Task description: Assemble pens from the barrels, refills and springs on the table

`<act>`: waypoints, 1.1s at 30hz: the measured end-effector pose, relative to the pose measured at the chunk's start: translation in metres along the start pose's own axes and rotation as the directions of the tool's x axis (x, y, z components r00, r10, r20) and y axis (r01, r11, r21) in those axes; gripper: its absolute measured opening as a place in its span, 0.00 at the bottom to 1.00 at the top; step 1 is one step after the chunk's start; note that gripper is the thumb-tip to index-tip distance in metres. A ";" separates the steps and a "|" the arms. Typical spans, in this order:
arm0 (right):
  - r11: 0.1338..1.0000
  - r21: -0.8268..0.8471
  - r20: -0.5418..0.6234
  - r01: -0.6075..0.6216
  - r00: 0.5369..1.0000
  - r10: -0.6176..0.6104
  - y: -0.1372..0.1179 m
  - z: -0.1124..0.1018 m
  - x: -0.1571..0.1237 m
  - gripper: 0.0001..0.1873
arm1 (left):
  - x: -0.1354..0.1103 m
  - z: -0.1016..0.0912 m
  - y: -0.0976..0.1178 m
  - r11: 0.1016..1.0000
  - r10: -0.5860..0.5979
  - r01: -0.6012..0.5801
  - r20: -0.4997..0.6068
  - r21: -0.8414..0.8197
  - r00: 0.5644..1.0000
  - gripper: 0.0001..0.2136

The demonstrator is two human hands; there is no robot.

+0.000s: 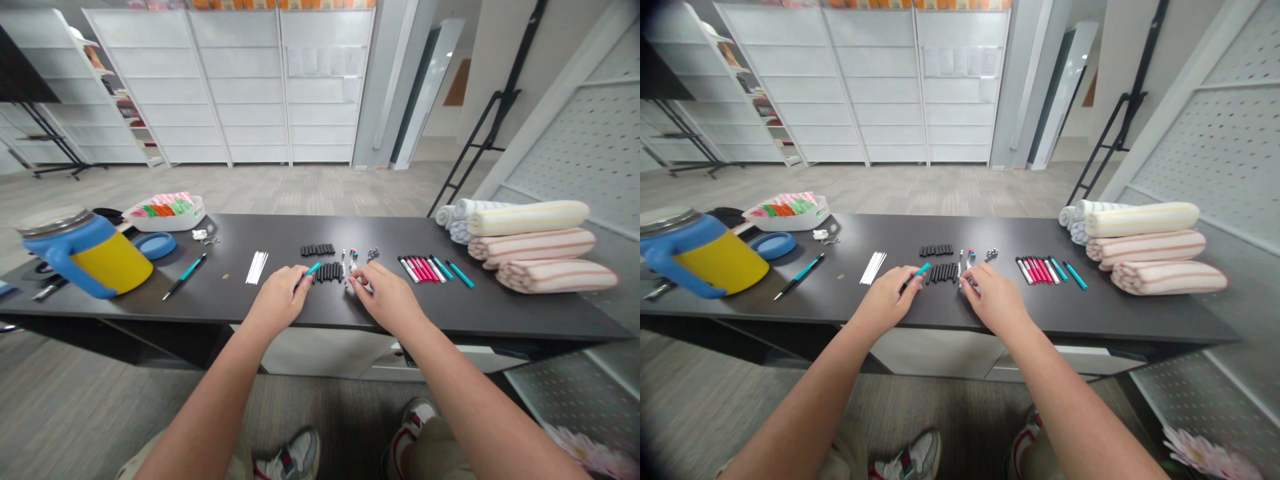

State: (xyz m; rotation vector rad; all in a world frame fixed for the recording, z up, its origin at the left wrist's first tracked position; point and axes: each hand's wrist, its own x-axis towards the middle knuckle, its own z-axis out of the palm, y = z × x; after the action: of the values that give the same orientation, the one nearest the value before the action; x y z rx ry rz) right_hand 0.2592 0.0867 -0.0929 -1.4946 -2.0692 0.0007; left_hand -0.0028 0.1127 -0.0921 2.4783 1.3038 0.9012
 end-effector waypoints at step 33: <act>0.998 -0.069 0.039 0.009 0.999 -0.006 -0.008 -0.003 0.001 0.07 | 0.001 0.001 0.002 0.999 0.006 -0.006 0.005 0.044 1.000 0.12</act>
State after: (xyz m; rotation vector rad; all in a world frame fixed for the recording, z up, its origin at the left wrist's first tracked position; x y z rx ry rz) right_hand 0.2536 0.0836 -0.0876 -1.5391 -2.1253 -0.0455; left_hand -0.0007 0.1123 -0.0916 2.5170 1.3302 0.8769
